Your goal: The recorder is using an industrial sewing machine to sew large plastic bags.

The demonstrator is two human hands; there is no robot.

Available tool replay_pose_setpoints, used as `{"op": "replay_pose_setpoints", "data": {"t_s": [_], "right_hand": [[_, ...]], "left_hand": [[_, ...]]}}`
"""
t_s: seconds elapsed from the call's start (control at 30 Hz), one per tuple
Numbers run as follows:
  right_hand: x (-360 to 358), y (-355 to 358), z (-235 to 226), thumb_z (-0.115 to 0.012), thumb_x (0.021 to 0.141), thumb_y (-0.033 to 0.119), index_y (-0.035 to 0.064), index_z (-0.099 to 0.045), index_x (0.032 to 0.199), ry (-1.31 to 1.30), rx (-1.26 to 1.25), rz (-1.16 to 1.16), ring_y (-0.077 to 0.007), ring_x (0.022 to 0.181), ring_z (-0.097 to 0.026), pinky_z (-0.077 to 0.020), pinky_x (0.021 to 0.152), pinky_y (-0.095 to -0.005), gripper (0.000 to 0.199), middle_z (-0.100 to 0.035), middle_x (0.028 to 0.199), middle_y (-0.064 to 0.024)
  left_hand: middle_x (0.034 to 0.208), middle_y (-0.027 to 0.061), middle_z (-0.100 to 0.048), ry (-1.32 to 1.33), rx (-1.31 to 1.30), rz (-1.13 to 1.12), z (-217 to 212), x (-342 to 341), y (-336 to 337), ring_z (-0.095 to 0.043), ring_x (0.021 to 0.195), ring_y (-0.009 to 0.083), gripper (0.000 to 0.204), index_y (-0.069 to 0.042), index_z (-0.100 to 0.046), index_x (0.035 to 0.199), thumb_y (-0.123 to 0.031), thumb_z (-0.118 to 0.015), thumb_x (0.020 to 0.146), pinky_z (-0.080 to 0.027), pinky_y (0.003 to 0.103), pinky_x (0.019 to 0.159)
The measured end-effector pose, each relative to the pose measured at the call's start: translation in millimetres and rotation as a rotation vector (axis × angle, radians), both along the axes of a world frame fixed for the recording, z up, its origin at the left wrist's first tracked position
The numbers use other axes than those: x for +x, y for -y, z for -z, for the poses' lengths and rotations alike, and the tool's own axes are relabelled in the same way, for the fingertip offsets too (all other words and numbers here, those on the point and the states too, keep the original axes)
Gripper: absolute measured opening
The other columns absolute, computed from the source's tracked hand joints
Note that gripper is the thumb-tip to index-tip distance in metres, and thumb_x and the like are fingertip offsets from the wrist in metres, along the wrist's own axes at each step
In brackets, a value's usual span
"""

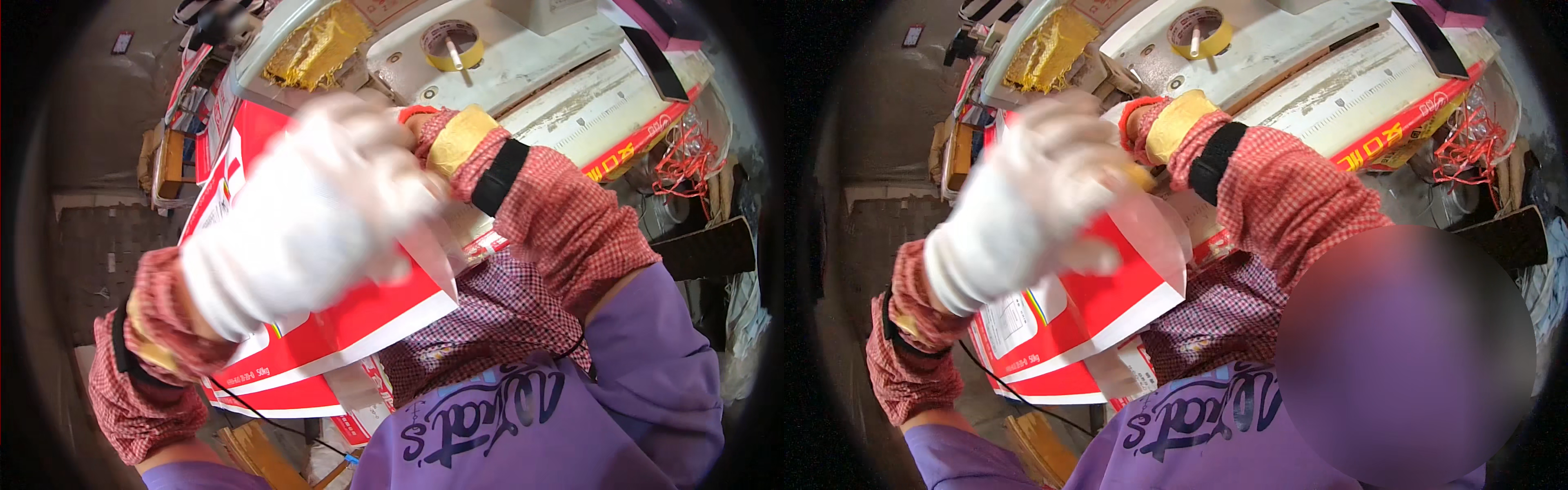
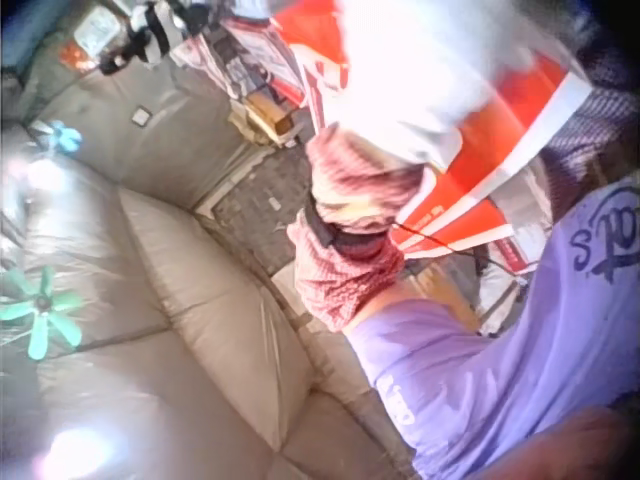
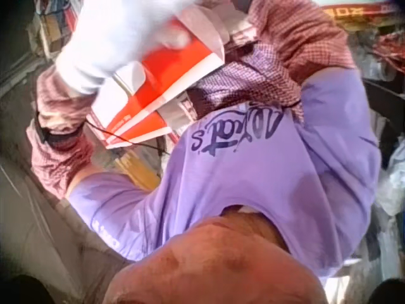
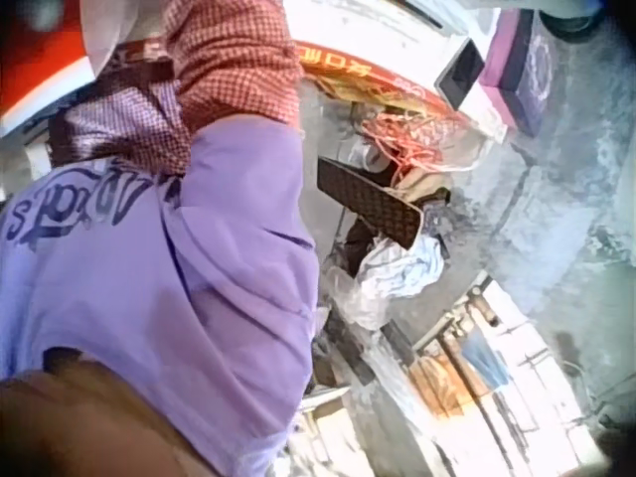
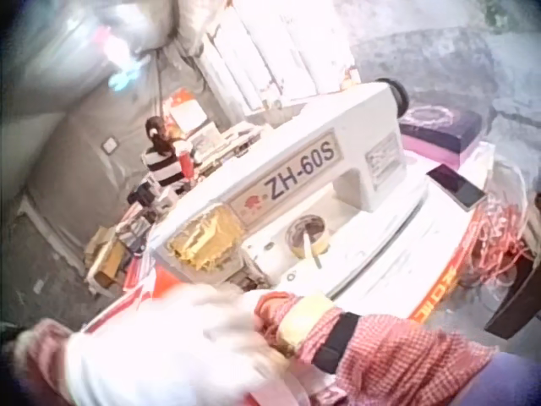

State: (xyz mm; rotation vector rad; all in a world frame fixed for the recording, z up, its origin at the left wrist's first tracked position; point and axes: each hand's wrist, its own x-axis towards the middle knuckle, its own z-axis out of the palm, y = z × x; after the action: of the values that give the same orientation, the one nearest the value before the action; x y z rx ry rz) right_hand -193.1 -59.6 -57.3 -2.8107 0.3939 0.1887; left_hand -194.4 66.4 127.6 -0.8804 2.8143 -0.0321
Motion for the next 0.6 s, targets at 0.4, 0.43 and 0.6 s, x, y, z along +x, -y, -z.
{"op": "replay_pose_setpoints", "data": {"t_s": [0.4, 0.43, 0.6], "right_hand": [[-25.4, -24.7, -4.0, -0.054, 0.068, 0.027, 0.0046, -0.066, 0.085, 0.328, 0.169, 0.197, -0.0334, 0.071, -0.061, -0.0472, 0.064, -0.0422, 0.03, -0.063, 0.08, -0.0183], [-20.9, -21.9, 5.5, -0.055, 0.068, 0.027, 0.0044, -0.066, 0.084, 0.345, 0.163, 0.234, -0.0336, 0.071, -0.061, -0.0474, 0.064, -0.0418, 0.03, -0.063, 0.079, -0.0185], [-17.3, -35.5, -7.7, -0.056, 0.069, 0.026, 0.0041, -0.066, 0.084, 0.378, 0.126, 0.218, -0.0339, 0.072, -0.061, -0.0482, 0.064, -0.0404, 0.028, -0.062, 0.08, -0.0183]], "left_hand": [[0.088, 0.0084, -0.064, 0.267, 1.08, -0.917, -11.6, 5.4, 15.7, -0.061, 0.081, 0.0177, 0.032, -0.002, -0.059, 0.104, -0.025, -0.059, 0.083, -0.048, 0.03, 0.074], [0.095, 0.0112, -0.062, 0.295, 1.103, -0.787, -12.0, 2.2, 9.5, -0.059, 0.087, 0.0199, 0.042, -0.002, -0.055, 0.11, -0.03, -0.063, 0.079, -0.048, 0.031, 0.077], [0.109, 0.0207, -0.053, 0.251, 0.551, -0.567, -0.7, -6.6, -23.6, -0.053, 0.1, 0.0325, 0.077, -0.002, -0.043, 0.122, -0.044, -0.072, 0.065, -0.043, 0.039, 0.087]]}}
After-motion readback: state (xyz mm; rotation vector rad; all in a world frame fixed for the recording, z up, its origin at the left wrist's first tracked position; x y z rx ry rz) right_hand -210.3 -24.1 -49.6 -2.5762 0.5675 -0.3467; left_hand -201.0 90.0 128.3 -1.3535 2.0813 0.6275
